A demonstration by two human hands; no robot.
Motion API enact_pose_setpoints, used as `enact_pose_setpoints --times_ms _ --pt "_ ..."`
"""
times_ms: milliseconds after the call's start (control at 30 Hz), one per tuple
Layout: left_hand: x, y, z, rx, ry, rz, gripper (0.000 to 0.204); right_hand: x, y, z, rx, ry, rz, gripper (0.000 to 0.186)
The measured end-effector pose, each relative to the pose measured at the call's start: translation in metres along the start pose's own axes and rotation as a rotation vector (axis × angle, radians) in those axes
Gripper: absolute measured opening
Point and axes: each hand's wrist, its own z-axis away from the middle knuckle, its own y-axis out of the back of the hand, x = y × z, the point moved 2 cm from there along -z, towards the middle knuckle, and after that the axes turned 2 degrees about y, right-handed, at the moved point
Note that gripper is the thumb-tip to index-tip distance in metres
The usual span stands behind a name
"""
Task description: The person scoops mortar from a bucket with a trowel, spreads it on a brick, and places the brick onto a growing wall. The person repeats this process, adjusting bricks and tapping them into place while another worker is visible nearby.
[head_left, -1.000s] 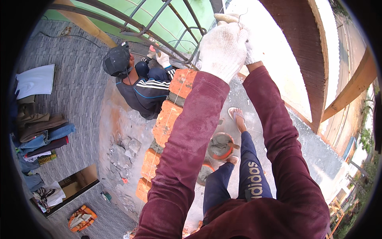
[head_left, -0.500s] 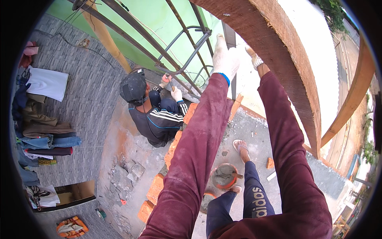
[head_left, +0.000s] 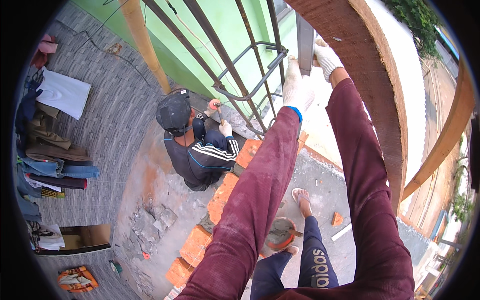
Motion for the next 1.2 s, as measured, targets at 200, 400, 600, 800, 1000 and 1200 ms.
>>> enact_pose_setpoints --times_ms 200,400,600,800,1000,1200 --pt "0.021 0.009 0.01 -0.117 0.098 0.074 0.066 -0.003 0.012 0.011 0.054 0.041 -0.003 0.035" --pt "0.007 0.008 0.003 -0.111 0.035 0.026 0.067 0.004 -0.012 0.021 0.024 0.044 -0.004 0.035" --pt "0.023 0.005 -0.003 0.121 0.016 0.27 0.049 0.0 -0.017 0.015 0.066 0.08 0.027 0.036" --pt "0.033 -0.01 0.0 0.298 0.11 0.564 0.03 -0.02 -0.019 0.036 0.228 0.268 0.124 0.036" --pt "0.022 -0.009 0.016 0.388 -0.159 0.202 0.017 -0.048 -0.031 0.107 0.069 0.429 0.547 0.037" --pt "0.017 -0.007 0.021 0.259 -0.072 0.275 0.025 -0.055 -0.027 0.105 -0.025 0.29 0.798 0.049"
